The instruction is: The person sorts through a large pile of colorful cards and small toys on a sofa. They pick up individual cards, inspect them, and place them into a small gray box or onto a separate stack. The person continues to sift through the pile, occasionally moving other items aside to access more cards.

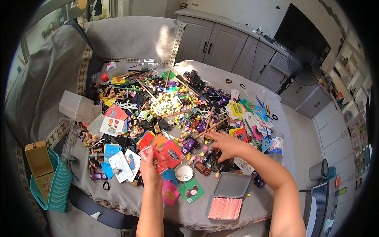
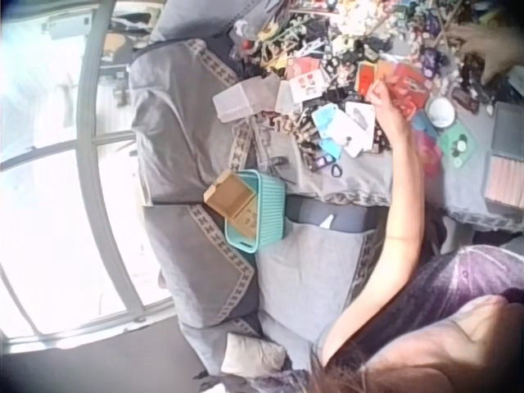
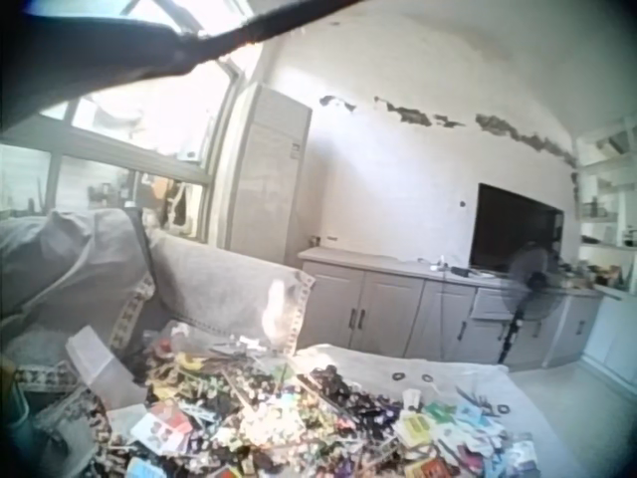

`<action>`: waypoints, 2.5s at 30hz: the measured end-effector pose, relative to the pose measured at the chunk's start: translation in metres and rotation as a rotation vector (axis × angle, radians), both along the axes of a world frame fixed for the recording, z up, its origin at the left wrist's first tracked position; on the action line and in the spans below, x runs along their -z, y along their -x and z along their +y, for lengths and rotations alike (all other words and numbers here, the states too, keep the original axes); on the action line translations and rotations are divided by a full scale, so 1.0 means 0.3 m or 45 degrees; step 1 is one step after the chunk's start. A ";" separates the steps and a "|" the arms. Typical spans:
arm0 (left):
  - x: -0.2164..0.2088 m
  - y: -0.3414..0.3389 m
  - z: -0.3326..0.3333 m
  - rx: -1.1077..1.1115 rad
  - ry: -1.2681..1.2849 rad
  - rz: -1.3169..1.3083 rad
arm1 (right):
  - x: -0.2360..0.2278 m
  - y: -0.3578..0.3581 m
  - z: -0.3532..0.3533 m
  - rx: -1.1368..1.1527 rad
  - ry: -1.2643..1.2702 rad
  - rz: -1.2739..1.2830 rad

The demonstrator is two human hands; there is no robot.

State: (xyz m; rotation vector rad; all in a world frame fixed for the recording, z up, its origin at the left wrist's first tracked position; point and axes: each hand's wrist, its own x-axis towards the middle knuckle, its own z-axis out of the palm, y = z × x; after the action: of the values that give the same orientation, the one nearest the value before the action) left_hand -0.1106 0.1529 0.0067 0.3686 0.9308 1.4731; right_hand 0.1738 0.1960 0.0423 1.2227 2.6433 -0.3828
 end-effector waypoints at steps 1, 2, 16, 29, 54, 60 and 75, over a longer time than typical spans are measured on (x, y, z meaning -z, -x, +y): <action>0.010 0.006 0.001 -0.005 -0.008 0.007 | -0.007 -0.007 0.003 -0.022 0.007 -0.127; 0.015 0.016 -0.002 -0.015 -0.017 0.013 | -0.012 -0.017 0.010 0.001 -0.073 -0.177; -0.037 0.185 -0.040 -0.142 -0.116 -0.037 | -0.022 0.083 0.079 0.255 -0.270 -0.036; -0.044 0.389 -0.103 -0.343 -0.070 -0.036 | 0.156 0.682 0.098 -0.202 -0.565 0.434; -0.036 0.407 -0.101 -0.311 -0.043 -0.082 | 0.213 0.328 0.234 0.474 -1.096 -0.263; -0.038 0.375 -0.097 -0.253 -0.013 -0.092 | 0.235 0.564 0.196 0.533 -0.518 0.290; -0.056 0.320 -0.103 -0.199 -0.003 -0.080 | 0.202 0.449 0.242 1.130 -0.109 1.288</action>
State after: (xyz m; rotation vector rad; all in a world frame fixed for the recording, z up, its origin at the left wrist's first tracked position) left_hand -0.2067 0.1222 0.0236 0.2545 0.9241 1.6193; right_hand 0.0391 0.2684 -0.0184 2.7721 2.5423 -1.3175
